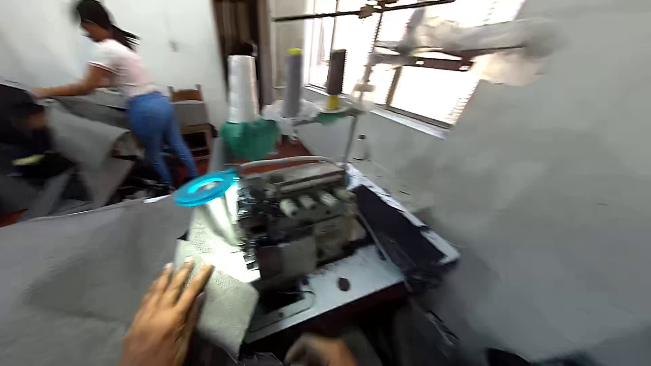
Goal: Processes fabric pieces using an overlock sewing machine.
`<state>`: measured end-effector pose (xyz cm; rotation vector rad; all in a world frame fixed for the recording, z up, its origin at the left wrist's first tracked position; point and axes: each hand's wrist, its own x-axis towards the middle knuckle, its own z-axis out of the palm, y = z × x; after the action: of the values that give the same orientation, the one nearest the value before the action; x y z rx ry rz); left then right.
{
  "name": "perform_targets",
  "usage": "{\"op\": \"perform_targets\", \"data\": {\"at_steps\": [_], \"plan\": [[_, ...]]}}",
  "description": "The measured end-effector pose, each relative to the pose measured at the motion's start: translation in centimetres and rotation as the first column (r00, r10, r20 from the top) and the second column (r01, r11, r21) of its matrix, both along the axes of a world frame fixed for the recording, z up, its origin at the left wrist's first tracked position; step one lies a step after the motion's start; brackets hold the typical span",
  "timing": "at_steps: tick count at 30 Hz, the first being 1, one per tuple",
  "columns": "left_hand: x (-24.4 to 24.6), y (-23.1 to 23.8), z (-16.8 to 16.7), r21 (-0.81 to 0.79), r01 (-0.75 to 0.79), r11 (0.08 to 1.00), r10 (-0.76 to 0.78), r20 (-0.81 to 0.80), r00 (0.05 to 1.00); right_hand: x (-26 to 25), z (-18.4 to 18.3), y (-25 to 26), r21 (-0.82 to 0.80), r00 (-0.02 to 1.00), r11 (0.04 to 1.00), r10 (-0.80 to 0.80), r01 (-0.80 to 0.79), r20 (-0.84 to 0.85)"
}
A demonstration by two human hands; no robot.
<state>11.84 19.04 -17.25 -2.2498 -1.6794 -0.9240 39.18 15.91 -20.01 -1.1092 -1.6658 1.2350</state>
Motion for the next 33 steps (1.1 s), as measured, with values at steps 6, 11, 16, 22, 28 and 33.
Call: {"op": "perform_targets", "data": {"at_steps": [6, 11, 16, 22, 28, 33], "plan": [[2.3, 2.3, 0.7, 0.112, 0.149, 0.983, -0.140, -0.086, 0.986, 14.3, 5.7, 17.8, 0.346, 0.704, 0.836, -0.546, 0.426, 0.454], [2.8, 5.5, 2.0, 0.149, 0.171, 0.974, -0.160, -0.087, 0.983, 15.9, 2.7, 30.1, 0.245, 0.483, 0.850, -0.477, 0.466, 0.735], [2.1, 5.7, 2.3, 0.033, 0.241, 0.970, -0.236, -0.104, 0.966, 15.3, 2.3, 30.1, 0.298, 0.457, 0.827, -0.523, 0.477, 0.719], [0.6, 5.6, 3.2, -0.064, 0.457, 0.887, -0.428, 0.257, 0.867, 15.4, 5.3, 18.6, 0.580, 0.712, 0.720, -0.628, 0.380, 0.314], [1.3, 3.1, 3.7, 0.052, 0.497, 0.866, -0.473, 0.409, 0.781, 8.6, 4.4, 2.0, 0.383, 0.925, 0.875, -0.362, 0.295, 0.117], [2.7, 2.1, 4.2, 0.088, 0.523, 0.848, -0.513, 0.381, 0.769, -1.9, 1.2, 3.6, 0.453, 0.964, 0.852, -0.252, 0.263, -0.085]]}}
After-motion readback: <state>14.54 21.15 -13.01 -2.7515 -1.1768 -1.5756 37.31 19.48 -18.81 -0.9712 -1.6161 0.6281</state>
